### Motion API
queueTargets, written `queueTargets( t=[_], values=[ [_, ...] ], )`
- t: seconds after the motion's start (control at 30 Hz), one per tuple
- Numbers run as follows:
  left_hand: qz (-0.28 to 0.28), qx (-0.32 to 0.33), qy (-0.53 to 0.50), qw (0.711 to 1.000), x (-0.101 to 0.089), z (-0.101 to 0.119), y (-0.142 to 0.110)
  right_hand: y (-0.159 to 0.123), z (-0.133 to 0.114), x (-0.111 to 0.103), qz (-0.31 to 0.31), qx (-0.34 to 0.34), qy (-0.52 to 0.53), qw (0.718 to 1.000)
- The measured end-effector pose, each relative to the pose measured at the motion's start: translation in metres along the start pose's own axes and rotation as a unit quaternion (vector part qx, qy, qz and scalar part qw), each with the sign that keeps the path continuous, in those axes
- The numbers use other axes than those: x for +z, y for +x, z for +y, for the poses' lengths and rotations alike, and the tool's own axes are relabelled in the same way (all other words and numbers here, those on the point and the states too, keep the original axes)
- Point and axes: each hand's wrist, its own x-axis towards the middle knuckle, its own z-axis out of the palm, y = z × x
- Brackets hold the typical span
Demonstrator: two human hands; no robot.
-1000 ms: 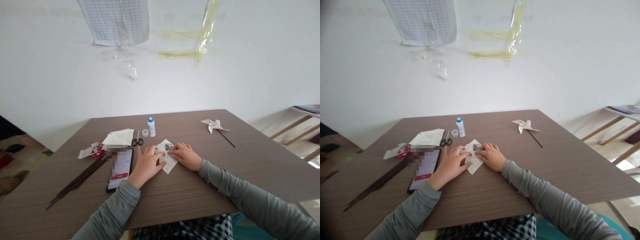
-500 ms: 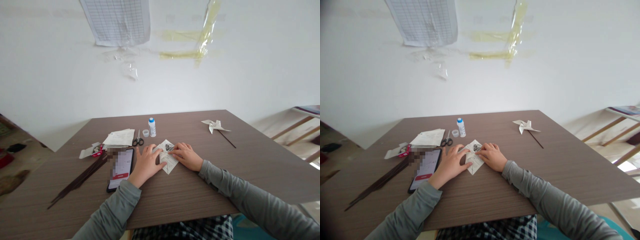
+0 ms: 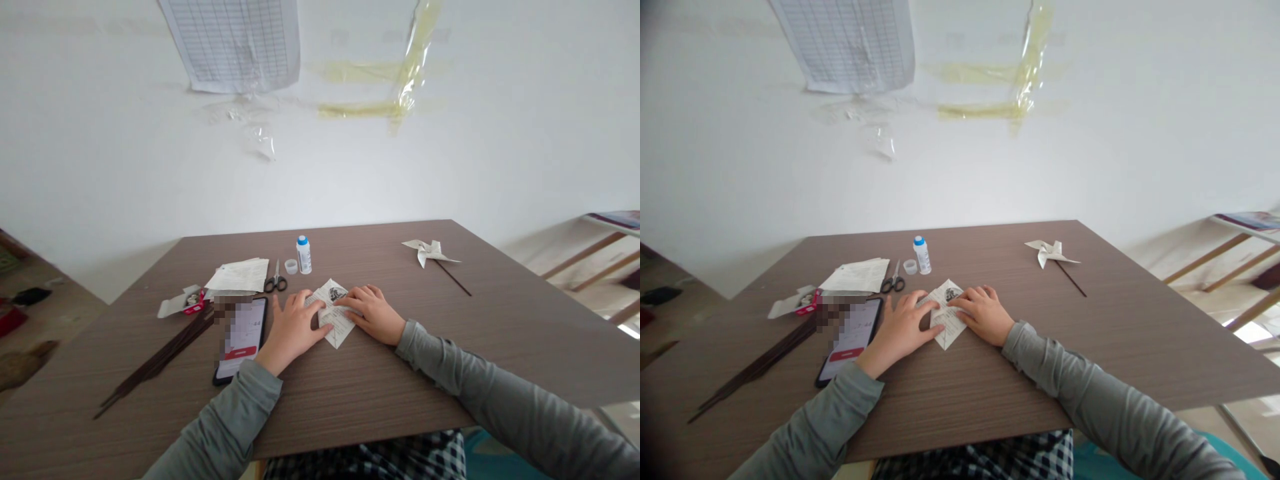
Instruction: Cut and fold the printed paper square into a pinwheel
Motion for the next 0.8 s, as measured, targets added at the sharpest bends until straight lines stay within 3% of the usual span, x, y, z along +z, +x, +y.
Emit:
queueTargets(
  t=[0.37, 0.8],
  values=[
    [-0.01, -0.005, 0.007, 1.0, 0.001, -0.002, 0.002, 0.003, -0.004, -0.005, -0.019, 0.017, -0.002, 1.0],
    [-0.012, -0.015, 0.024, 1.0, -0.002, 0.004, 0.0, 0.002, 0.011, 0.002, 0.016, -0.003, 0.052, 0.999]
  ],
)
